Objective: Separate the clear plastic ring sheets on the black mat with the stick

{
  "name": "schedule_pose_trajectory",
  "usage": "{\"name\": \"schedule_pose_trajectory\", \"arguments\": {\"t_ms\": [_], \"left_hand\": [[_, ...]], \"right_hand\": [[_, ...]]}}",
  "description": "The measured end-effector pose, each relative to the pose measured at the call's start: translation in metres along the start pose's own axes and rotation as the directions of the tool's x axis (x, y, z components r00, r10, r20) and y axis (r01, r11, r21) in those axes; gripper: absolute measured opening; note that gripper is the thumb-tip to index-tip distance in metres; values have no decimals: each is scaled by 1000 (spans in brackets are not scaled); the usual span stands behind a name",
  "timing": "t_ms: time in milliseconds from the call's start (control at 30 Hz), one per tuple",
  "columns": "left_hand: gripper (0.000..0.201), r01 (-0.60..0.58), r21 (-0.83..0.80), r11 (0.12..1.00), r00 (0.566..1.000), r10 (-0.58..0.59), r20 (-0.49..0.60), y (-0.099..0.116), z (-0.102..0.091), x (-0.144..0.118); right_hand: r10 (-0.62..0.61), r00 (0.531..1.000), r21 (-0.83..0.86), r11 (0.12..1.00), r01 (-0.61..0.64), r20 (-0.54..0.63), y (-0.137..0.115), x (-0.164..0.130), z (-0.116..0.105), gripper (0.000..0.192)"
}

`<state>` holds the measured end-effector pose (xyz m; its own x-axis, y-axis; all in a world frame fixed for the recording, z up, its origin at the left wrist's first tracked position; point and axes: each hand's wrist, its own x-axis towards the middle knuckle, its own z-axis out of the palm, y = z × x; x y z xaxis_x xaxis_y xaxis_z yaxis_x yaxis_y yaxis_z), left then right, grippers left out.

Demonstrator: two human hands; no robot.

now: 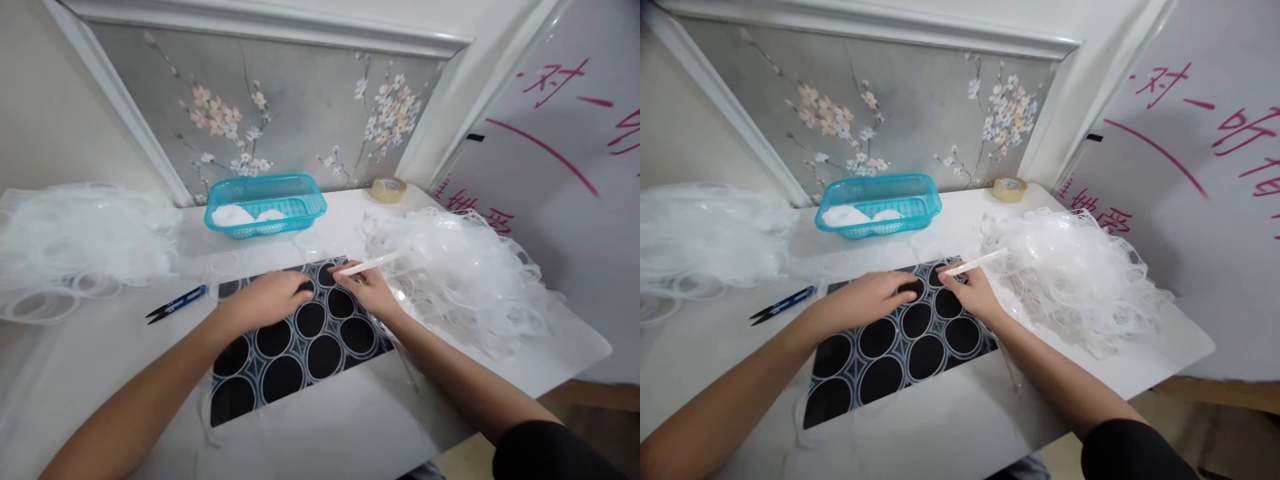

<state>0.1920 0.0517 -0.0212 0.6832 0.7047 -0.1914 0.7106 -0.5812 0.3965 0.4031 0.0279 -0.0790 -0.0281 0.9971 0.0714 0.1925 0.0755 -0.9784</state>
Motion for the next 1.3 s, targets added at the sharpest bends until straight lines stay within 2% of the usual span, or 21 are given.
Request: {"name": "schedule_pose_trajectory", "arguments": {"t_ms": [67, 133, 233, 300, 833, 933, 1033, 1100, 1167, 1233, 1300], "left_hand": [[41, -92, 112, 989, 996, 90, 28, 7, 17, -3], [51, -156, 195, 968, 987, 158, 6, 14, 38, -6], [64, -197, 273, 942, 977, 212, -27, 19, 62, -7], [67, -203, 295, 934, 975, 220, -26, 19, 70, -6], [65, -190, 274, 943, 980, 197, 4, 18, 69, -4], [69, -181, 272, 945, 981, 195, -25, 18, 70, -4], [77, -192, 256, 947, 979, 205, -24, 18, 71, -3], [82, -199, 228, 953, 979, 204, 5, 20, 70, -3], [85, -197, 204, 959, 980, 197, 21, 20, 68, -3], [86, -197, 193, 961, 980, 197, 18, 21, 67, -4], [86, -201, 189, 961, 979, 201, 17, 20, 67, -5]], "right_hand": [[-49, 999, -120, 992, 46, -23, 13, 2, 8, 16], [-68, 998, -170, 983, 64, -17, 18, 2, 13, 14], [-79, 997, -194, 978, 73, -25, 19, 2, 16, 12], [-79, 996, -189, 979, 72, -32, 18, 1, 15, 13], [-112, 994, -298, 949, 101, -20, 23, -1, 12, 15], [-190, 981, -458, 868, 190, 47, 24, -5, 13, 17], [-287, 934, -661, 661, 355, 214, 26, -11, 17, 20], [-302, 894, -729, 519, 446, 332, 26, -12, 20, 21], [-288, 882, -765, 443, 467, 372, 23, -4, 17, 19], [-297, 911, -810, 435, 395, 285, 15, 10, 4, 18], [-365, 930, -841, 487, 234, 47, 3, 28, -18, 21]]}}
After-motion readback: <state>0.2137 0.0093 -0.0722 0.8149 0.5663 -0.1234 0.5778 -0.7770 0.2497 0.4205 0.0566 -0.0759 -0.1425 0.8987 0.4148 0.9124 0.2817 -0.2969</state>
